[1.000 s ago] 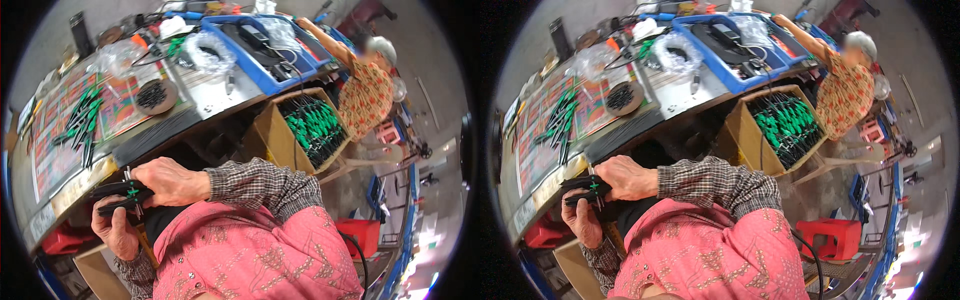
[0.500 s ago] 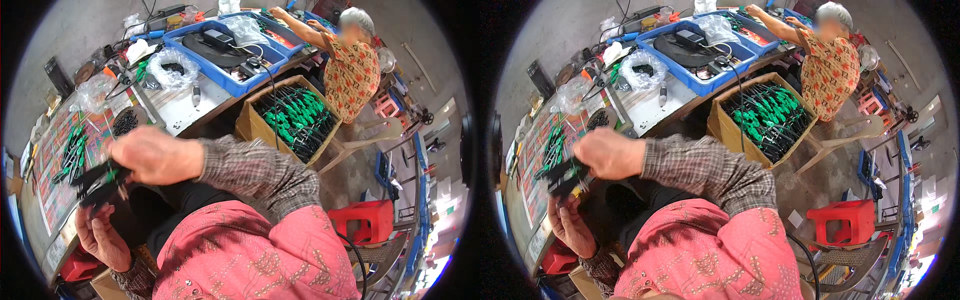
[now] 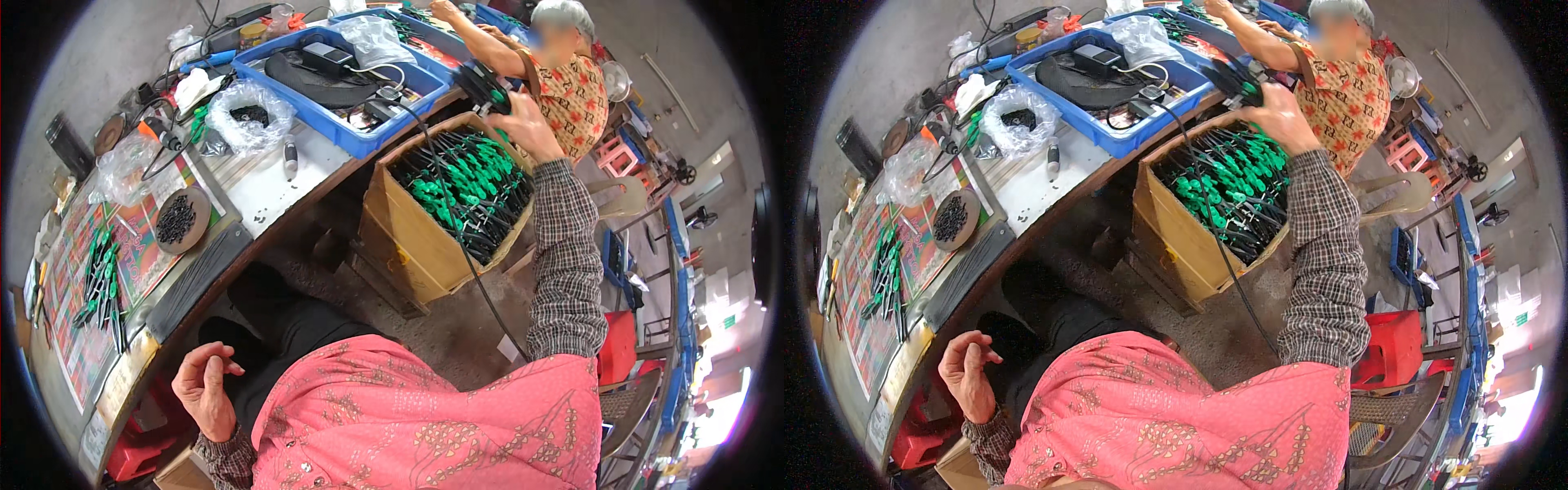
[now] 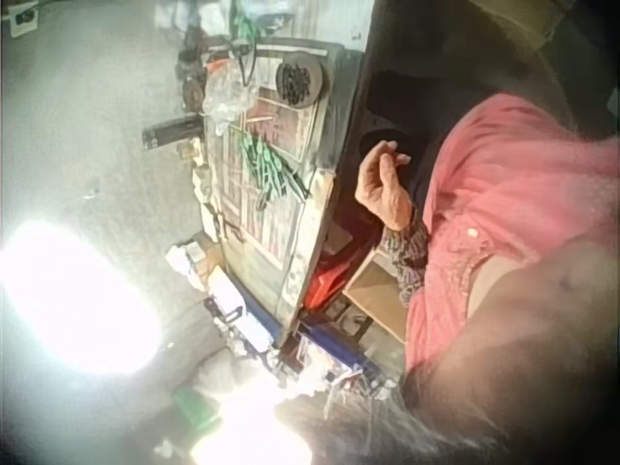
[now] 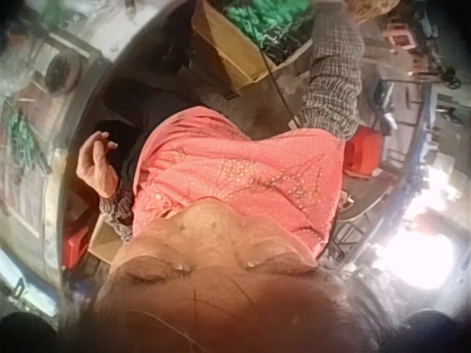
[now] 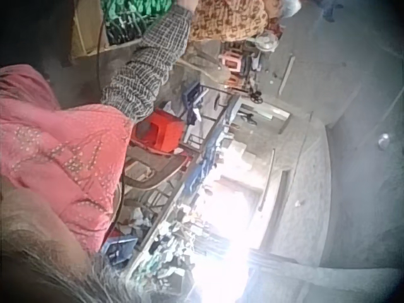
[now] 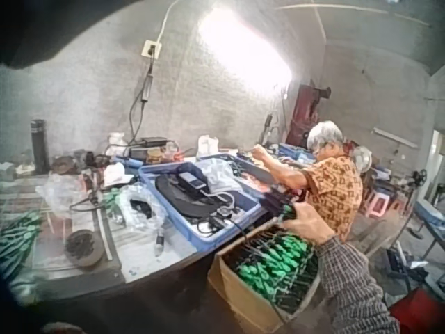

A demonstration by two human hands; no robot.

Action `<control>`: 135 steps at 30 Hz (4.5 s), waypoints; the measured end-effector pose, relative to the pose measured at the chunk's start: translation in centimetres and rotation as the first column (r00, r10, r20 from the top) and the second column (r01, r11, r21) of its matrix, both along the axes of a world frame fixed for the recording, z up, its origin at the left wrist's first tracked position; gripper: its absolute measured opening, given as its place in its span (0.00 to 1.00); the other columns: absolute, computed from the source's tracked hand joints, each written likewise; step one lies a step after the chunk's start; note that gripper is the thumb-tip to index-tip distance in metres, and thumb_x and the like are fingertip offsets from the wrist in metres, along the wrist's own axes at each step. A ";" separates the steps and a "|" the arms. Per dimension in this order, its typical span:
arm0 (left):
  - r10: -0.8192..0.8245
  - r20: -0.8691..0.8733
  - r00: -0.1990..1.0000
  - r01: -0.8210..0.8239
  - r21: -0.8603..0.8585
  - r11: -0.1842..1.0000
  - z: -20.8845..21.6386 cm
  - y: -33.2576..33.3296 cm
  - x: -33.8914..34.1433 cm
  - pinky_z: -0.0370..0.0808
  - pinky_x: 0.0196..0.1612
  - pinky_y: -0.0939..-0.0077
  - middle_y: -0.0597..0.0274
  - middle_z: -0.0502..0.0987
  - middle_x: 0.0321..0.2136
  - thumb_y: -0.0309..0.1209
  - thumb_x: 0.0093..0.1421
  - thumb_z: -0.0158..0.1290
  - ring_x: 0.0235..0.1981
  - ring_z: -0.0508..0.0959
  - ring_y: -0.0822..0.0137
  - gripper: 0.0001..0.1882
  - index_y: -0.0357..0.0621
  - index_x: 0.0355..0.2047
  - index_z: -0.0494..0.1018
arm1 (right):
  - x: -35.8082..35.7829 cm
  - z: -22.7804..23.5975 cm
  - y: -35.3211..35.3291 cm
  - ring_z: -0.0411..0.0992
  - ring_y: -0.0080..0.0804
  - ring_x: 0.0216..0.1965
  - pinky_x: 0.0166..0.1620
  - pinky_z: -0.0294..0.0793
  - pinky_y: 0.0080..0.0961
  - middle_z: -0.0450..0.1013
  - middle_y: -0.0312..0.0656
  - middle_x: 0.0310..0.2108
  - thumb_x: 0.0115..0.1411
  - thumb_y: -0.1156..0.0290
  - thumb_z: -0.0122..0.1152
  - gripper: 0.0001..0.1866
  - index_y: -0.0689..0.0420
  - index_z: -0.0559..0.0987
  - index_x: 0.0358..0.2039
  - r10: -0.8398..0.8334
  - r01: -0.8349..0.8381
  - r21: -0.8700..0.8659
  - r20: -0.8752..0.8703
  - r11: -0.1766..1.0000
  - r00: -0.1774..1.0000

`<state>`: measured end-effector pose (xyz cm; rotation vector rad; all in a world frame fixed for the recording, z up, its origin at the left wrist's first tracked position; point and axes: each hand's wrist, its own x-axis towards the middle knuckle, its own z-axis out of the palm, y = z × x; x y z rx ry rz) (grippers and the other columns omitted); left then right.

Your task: Assembling small green handles onto black probe components at a workbench and applying heat with a tool.

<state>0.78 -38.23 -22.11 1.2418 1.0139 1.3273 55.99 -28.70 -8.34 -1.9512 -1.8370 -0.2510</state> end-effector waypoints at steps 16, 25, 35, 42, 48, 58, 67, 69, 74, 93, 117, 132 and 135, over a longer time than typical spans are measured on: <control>-0.050 -0.080 0.996 0.024 -0.297 0.955 -2.5 2.4 3.3 0.75 0.28 0.79 0.55 0.78 0.28 0.23 0.61 0.51 0.23 0.77 0.73 0.08 0.29 0.37 0.75 | 13.9 -14.2 5.2 0.73 0.48 0.45 0.47 0.72 0.43 0.74 0.56 0.39 0.43 0.60 0.71 0.25 0.65 0.75 0.35 -0.533 0.538 -0.240 0.094 0.808 0.841; -0.102 -0.134 0.986 0.044 -0.380 0.924 -3.4 3.8 5.6 0.76 0.27 0.77 0.56 0.78 0.28 0.26 0.62 0.52 0.23 0.77 0.73 0.09 0.31 0.38 0.75 | 17.5 -17.4 9.3 0.76 0.52 0.39 0.40 0.75 0.46 0.76 0.54 0.34 0.51 0.70 0.60 0.10 0.61 0.76 0.32 -0.546 0.587 -0.122 0.255 0.800 0.798; -0.126 -0.159 0.979 0.050 -0.414 0.909 -3.1 4.2 6.8 0.76 0.28 0.77 0.55 0.78 0.28 0.24 0.62 0.51 0.23 0.77 0.72 0.08 0.30 0.37 0.75 | 19.1 -19.5 10.0 0.74 0.51 0.46 0.47 0.74 0.43 0.75 0.54 0.43 0.54 0.74 0.55 0.12 0.60 0.79 0.39 -0.556 0.600 -0.302 0.225 0.741 0.800; -0.159 -0.169 0.973 0.074 -0.428 0.901 -2.8 4.2 7.1 0.76 0.28 0.77 0.54 0.78 0.28 0.24 0.62 0.50 0.24 0.77 0.73 0.08 0.30 0.37 0.75 | 19.1 -19.1 8.5 0.69 0.48 0.50 0.52 0.69 0.39 0.73 0.51 0.43 0.46 0.60 0.71 0.26 0.61 0.76 0.42 -0.511 0.509 -0.293 0.077 0.809 0.856; -0.195 -0.166 0.967 0.105 -0.435 0.894 -3.3 4.2 6.9 0.76 0.29 0.77 0.54 0.78 0.28 0.24 0.62 0.51 0.24 0.77 0.73 0.08 0.30 0.38 0.75 | 19.2 -19.2 7.6 0.70 0.46 0.46 0.45 0.74 0.42 0.72 0.47 0.40 0.45 0.64 0.70 0.21 0.57 0.77 0.39 -0.447 0.490 -0.119 0.270 0.864 0.853; -0.233 -0.145 0.962 0.149 -0.437 0.887 -3.6 4.2 6.3 0.77 0.31 0.77 0.54 0.78 0.30 0.24 0.62 0.51 0.26 0.77 0.72 0.09 0.30 0.38 0.75 | 11.5 -18.2 6.4 0.68 0.51 0.46 0.49 0.72 0.42 0.71 0.50 0.42 0.37 0.67 0.71 0.25 0.56 0.77 0.39 -0.350 0.393 -0.234 0.204 0.889 0.914; -0.236 -0.147 0.961 0.150 -0.444 0.884 -3.7 4.2 6.0 0.77 0.31 0.78 0.55 0.78 0.30 0.24 0.61 0.51 0.26 0.77 0.73 0.08 0.30 0.38 0.75 | 12.0 -16.6 6.2 0.65 0.50 0.52 0.54 0.67 0.45 0.69 0.51 0.46 0.47 0.56 0.69 0.32 0.55 0.71 0.51 -0.248 0.268 -0.210 0.119 0.940 0.961; -0.239 -0.148 0.960 0.151 -0.446 0.882 -3.8 4.2 5.9 0.77 0.31 0.78 0.55 0.79 0.30 0.24 0.62 0.51 0.26 0.77 0.73 0.09 0.30 0.38 0.75 | 11.3 -17.4 6.7 0.64 0.51 0.54 0.55 0.66 0.46 0.67 0.53 0.50 0.54 0.50 0.62 0.31 0.55 0.70 0.53 -0.249 0.274 -0.261 0.125 0.926 0.960; -0.233 -0.162 0.959 0.143 -0.434 0.890 -4.0 4.0 5.6 0.77 0.31 0.78 0.55 0.79 0.30 0.25 0.62 0.51 0.26 0.77 0.73 0.09 0.31 0.38 0.75 | 6.8 -19.8 8.0 0.49 0.55 0.66 0.59 0.57 0.58 0.51 0.59 0.64 0.58 0.40 0.52 0.40 0.49 0.59 0.64 -0.316 0.330 -0.419 0.105 0.846 0.943; -0.175 -0.178 0.968 0.092 -0.394 0.914 -4.2 2.6 2.4 0.76 0.32 0.83 0.59 0.79 0.29 0.22 0.59 0.51 0.27 0.77 0.75 0.08 0.32 0.38 0.77 | 1.2 -9.3 8.1 0.69 0.48 0.45 0.49 0.67 0.38 0.73 0.52 0.40 0.54 0.64 0.62 0.16 0.60 0.79 0.41 -0.099 0.085 0.225 0.051 0.971 0.994; 0.278 -0.129 0.952 -0.297 -0.158 0.942 -3.4 -2.3 -11.8 0.73 0.30 0.83 0.61 0.78 0.28 0.25 0.59 0.53 0.26 0.76 0.77 0.09 0.34 0.38 0.78 | -57.2 -9.4 12.2 0.71 0.45 0.39 0.41 0.71 0.36 0.69 0.45 0.35 0.50 0.78 0.61 0.13 0.60 0.77 0.39 0.980 -0.986 -0.007 -0.109 0.164 0.164; 0.389 0.033 0.921 -0.375 -0.204 0.904 -3.7 -1.9 -14.9 0.75 0.31 0.85 0.61 0.79 0.29 0.23 0.60 0.52 0.27 0.77 0.78 0.09 0.35 0.40 0.77 | -60.5 -10.1 13.4 0.70 0.44 0.38 0.40 0.69 0.36 0.66 0.46 0.35 0.45 0.80 0.61 0.16 0.62 0.73 0.37 0.979 -0.961 -0.234 -0.099 0.149 0.176; 0.388 0.059 0.920 -0.368 -0.213 0.905 -3.2 -1.7 -14.9 0.76 0.33 0.83 0.60 0.79 0.31 0.24 0.61 0.51 0.27 0.77 0.77 0.10 0.33 0.41 0.76 | -59.5 -10.0 13.3 0.70 0.50 0.34 0.37 0.69 0.39 0.67 0.49 0.31 0.46 0.75 0.62 0.11 0.63 0.73 0.31 0.971 -0.976 -0.184 -0.184 0.119 0.153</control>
